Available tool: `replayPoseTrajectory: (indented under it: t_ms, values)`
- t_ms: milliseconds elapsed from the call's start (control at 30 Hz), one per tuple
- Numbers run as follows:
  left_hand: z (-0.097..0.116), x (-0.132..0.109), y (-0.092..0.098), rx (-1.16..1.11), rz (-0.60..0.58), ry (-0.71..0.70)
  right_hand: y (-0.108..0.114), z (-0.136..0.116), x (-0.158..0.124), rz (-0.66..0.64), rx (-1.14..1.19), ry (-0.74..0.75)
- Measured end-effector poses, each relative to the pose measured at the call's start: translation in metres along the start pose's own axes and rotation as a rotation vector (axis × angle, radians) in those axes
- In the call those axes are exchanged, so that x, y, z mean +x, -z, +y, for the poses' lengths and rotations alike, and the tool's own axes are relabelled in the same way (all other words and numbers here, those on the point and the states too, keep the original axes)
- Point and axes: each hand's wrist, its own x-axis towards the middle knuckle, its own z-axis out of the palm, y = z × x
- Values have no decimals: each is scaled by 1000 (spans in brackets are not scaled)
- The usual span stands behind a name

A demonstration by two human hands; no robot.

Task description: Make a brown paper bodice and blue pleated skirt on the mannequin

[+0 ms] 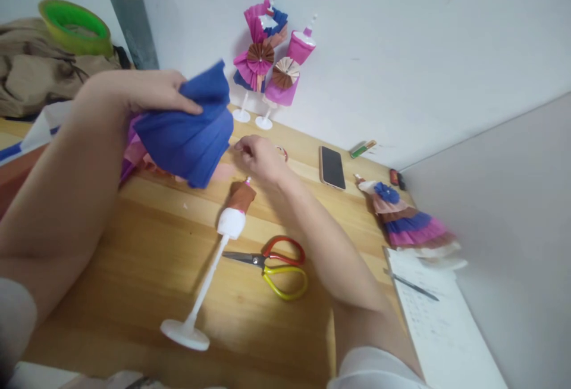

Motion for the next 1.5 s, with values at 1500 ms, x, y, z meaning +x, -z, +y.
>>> replayPoseTrajectory:
  t_ms: [1500]
  values:
    - [77,-31,-62,-974,143,-471,50,54,-144,120,-132,-566]
